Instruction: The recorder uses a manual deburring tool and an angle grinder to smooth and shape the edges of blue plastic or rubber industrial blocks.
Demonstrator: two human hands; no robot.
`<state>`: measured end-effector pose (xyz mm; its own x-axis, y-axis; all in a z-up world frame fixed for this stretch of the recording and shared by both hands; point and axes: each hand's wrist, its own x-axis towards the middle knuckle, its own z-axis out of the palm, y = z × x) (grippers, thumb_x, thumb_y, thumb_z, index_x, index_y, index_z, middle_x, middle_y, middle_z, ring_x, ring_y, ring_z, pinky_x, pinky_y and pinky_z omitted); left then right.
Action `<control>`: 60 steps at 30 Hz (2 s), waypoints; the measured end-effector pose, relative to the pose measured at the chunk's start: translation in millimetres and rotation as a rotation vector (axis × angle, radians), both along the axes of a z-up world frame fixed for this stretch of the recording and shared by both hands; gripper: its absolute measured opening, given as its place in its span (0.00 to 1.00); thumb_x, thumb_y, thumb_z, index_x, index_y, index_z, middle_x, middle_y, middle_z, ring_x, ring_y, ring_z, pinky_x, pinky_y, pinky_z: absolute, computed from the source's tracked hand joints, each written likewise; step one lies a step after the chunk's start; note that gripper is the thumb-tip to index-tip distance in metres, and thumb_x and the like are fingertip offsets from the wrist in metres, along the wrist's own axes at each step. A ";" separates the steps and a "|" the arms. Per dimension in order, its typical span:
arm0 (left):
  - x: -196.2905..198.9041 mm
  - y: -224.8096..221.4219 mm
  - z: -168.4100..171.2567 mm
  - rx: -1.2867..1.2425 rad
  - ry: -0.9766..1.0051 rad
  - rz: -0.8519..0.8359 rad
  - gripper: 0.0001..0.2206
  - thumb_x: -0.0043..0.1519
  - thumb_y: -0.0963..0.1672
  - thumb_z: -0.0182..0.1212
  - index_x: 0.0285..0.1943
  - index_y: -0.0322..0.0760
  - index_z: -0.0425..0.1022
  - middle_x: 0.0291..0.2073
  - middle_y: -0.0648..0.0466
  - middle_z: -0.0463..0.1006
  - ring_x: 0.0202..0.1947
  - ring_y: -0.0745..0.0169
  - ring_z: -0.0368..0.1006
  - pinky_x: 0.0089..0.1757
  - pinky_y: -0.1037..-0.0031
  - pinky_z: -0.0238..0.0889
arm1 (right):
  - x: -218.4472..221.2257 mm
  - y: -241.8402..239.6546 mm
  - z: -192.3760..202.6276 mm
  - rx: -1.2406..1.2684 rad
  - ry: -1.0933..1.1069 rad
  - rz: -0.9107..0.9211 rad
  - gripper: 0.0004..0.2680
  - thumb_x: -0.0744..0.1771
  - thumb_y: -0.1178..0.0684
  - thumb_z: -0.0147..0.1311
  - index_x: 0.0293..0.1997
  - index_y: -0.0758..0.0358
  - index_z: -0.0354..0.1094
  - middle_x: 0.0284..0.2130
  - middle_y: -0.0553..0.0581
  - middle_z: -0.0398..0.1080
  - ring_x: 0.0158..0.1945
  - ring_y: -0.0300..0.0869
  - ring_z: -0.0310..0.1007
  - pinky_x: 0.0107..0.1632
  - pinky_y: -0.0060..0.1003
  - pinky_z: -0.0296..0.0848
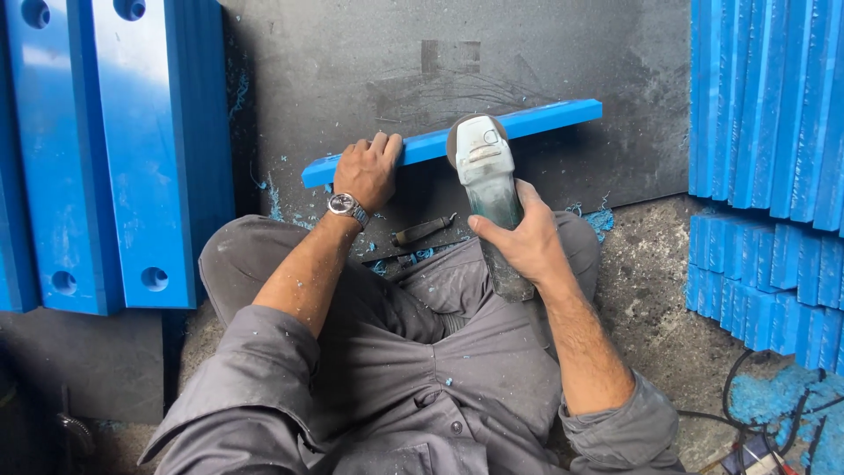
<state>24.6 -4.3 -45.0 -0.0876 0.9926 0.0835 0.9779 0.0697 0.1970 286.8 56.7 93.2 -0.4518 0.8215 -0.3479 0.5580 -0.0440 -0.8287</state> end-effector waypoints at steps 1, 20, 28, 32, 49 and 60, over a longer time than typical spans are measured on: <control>0.2 -0.4 1.5 0.012 0.008 -0.002 0.11 0.58 0.40 0.59 0.49 0.40 0.70 0.36 0.51 0.74 0.35 0.51 0.75 0.38 0.61 0.68 | -1.6 1.6 0.4 -0.006 -0.020 0.011 0.26 0.60 0.46 0.69 0.59 0.72 0.65 0.47 0.61 0.76 0.51 0.43 0.75 0.55 0.38 0.72; 5.1 -7.8 2.4 0.039 0.030 -0.022 0.09 0.60 0.40 0.59 0.48 0.39 0.69 0.37 0.51 0.75 0.38 0.49 0.75 0.40 0.61 0.68 | 152.9 104.7 -20.8 -0.050 0.035 -0.530 0.19 0.64 0.49 0.68 0.57 0.67 0.72 0.41 0.54 0.75 0.38 0.37 0.74 0.40 0.33 0.72; -45.9 -29.5 8.5 -0.088 0.038 0.173 0.09 0.56 0.42 0.64 0.44 0.42 0.73 0.39 0.50 0.79 0.41 0.46 0.77 0.41 0.56 0.68 | 188.3 40.8 32.6 -0.124 0.493 -0.535 0.19 0.67 0.53 0.62 0.61 0.72 0.62 0.37 0.59 0.72 0.34 0.45 0.77 0.37 0.40 0.78; -72.0 -32.5 35.8 -0.105 -0.070 0.255 0.15 0.49 0.47 0.74 0.41 0.42 0.77 0.39 0.49 0.80 0.40 0.41 0.77 0.40 0.54 0.70 | 193.9 1.3 48.5 -0.133 0.559 -0.485 0.20 0.67 0.53 0.61 0.63 0.72 0.60 0.39 0.59 0.72 0.36 0.46 0.77 0.39 0.40 0.78; 47.1 -40.4 269.4 0.644 -0.009 -0.280 0.19 0.59 0.41 0.71 0.59 0.45 0.74 0.43 0.55 0.81 0.41 0.60 0.74 0.43 0.65 0.59 | 172.4 -112.3 92.4 0.062 0.505 -0.342 0.21 0.63 0.55 0.64 0.60 0.72 0.62 0.37 0.60 0.75 0.38 0.44 0.77 0.44 0.39 0.77; 88.8 -73.8 230.4 0.740 -0.458 -0.260 0.24 0.47 0.40 0.74 0.54 0.43 0.76 0.47 0.55 0.81 0.48 0.51 0.77 0.55 0.60 0.67 | 152.5 -148.3 134.9 0.216 0.336 -0.246 0.22 0.60 0.57 0.66 0.58 0.70 0.63 0.38 0.58 0.77 0.42 0.42 0.79 0.50 0.38 0.77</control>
